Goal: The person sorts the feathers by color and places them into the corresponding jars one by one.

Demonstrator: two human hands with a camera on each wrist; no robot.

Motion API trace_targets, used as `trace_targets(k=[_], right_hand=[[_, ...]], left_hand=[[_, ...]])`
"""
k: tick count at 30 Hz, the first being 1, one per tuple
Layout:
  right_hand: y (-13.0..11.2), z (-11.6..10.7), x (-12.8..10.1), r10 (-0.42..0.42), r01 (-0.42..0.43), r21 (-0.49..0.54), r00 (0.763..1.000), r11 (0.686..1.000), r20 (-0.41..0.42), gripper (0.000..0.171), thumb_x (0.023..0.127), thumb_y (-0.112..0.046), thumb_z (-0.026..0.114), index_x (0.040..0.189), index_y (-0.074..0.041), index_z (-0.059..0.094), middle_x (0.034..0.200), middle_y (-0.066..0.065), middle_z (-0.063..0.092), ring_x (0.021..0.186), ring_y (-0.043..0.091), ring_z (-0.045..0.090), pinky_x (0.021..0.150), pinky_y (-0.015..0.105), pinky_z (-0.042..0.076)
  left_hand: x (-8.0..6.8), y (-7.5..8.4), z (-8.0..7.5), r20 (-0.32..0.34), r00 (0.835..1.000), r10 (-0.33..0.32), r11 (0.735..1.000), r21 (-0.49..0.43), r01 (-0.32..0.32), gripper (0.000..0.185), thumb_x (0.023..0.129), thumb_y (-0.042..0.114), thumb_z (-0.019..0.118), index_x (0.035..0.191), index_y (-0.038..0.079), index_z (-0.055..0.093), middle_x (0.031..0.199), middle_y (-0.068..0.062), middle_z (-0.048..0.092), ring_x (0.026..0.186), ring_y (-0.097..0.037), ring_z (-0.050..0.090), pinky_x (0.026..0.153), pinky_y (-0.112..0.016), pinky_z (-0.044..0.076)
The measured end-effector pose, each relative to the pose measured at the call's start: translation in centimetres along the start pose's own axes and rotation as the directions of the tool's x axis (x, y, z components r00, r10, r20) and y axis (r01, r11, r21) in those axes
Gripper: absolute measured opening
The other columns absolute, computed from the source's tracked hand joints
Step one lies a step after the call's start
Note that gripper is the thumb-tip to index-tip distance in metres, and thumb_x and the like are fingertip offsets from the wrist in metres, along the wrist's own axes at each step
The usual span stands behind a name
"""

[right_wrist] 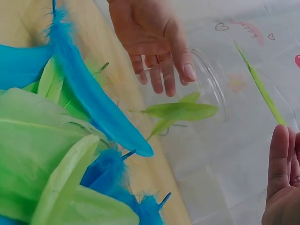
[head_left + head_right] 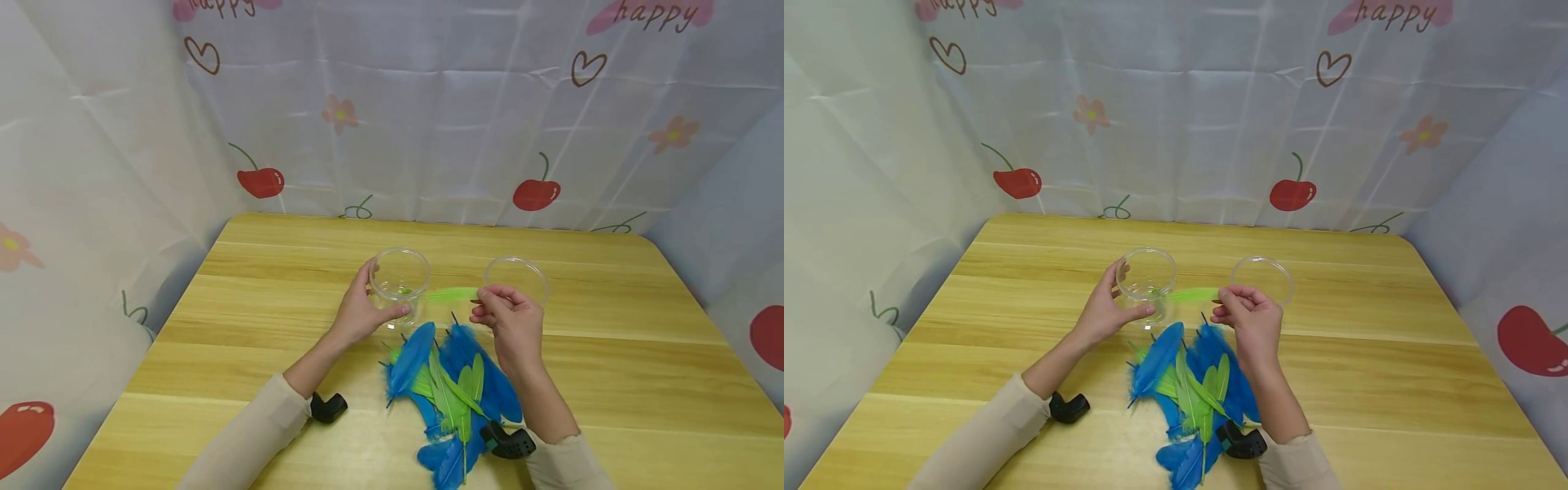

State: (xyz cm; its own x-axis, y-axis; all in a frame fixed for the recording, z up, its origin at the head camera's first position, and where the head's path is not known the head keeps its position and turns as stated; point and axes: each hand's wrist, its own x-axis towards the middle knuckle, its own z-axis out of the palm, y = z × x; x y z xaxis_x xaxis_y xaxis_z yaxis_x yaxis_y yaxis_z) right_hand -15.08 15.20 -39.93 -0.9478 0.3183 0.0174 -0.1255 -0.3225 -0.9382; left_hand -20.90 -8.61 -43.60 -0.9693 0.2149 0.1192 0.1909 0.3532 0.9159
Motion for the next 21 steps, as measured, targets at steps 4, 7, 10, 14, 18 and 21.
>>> trace_targets(k=[4,7,10,14,18,21], right_hand=[[0.0,0.4,0.3,-0.028,0.028,-0.02,0.999,0.999,-0.022,0.008,0.091,0.0,0.069,0.093,0.008,0.066,0.076,0.009,0.072,0.059,0.016,0.068,0.06,0.03,0.058],[0.1,0.6,0.6,-0.042,0.04,-0.042,0.999,0.998,-0.034,0.006,0.091,0.0,0.069,0.092,0.005,0.067,0.077,0.009,0.072,0.059,0.016,0.068,0.06,0.03,0.058],[0.2,1.0,0.8,-0.063,0.061,-0.061,0.997,0.996,-0.038,0.008,0.09,-0.001,0.07,0.093,0.006,0.067,0.078,0.008,0.072,0.059,0.016,0.068,0.06,0.031,0.058],[0.3,1.5,1.0,-0.093,0.09,-0.081,0.995,0.993,-0.031,0.011,0.09,-0.001,0.071,0.095,0.008,0.066,0.079,0.007,0.073,0.061,0.016,0.069,0.061,0.031,0.058],[0.3,2.0,0.9,-0.103,0.103,-0.095,0.995,0.99,0.001,0.014,0.091,0.0,0.069,0.098,0.011,0.064,0.08,0.005,0.074,0.062,0.016,0.07,0.061,0.031,0.058],[0.4,2.3,0.9,-0.085,0.092,-0.097,0.994,0.991,0.067,0.018,0.093,-0.001,0.067,0.103,0.013,0.063,0.084,0.005,0.075,0.064,0.016,0.07,0.064,0.033,0.058]], left_hand=[[0.0,-0.1,0.0,0.002,1.0,-0.002,1.0,-0.001,0.002,0.104,0.075,0.032,0.088,0.155,0.012,0.025,0.154,-0.016,0.035,0.135,-0.037,0.038,0.105,-0.054,0.039],[0.1,-0.1,-0.1,0.005,1.0,0.004,1.0,-0.01,-0.004,0.103,0.075,0.031,0.088,0.155,0.012,0.025,0.154,-0.017,0.034,0.135,-0.038,0.038,0.105,-0.055,0.039],[0.1,-0.1,-0.1,0.004,1.0,0.001,1.0,-0.012,-0.001,0.103,0.075,0.031,0.088,0.155,0.012,0.025,0.154,-0.016,0.034,0.135,-0.037,0.039,0.105,-0.054,0.039],[0.1,-0.1,-0.1,0.003,1.0,-0.007,1.0,-0.012,0.007,0.104,0.075,0.031,0.088,0.156,0.012,0.025,0.154,-0.015,0.035,0.134,-0.037,0.039,0.104,-0.054,0.039],[0.1,-0.2,0.0,0.004,1.0,-0.002,1.0,-0.012,0.002,0.104,0.075,0.032,0.088,0.156,0.012,0.025,0.155,-0.016,0.034,0.134,-0.038,0.039,0.104,-0.055,0.04],[0.2,-0.3,0.0,0.001,1.0,0.001,1.0,-0.008,-0.001,0.104,0.075,0.032,0.088,0.156,0.012,0.025,0.155,-0.017,0.034,0.134,-0.037,0.04,0.103,-0.055,0.041]])
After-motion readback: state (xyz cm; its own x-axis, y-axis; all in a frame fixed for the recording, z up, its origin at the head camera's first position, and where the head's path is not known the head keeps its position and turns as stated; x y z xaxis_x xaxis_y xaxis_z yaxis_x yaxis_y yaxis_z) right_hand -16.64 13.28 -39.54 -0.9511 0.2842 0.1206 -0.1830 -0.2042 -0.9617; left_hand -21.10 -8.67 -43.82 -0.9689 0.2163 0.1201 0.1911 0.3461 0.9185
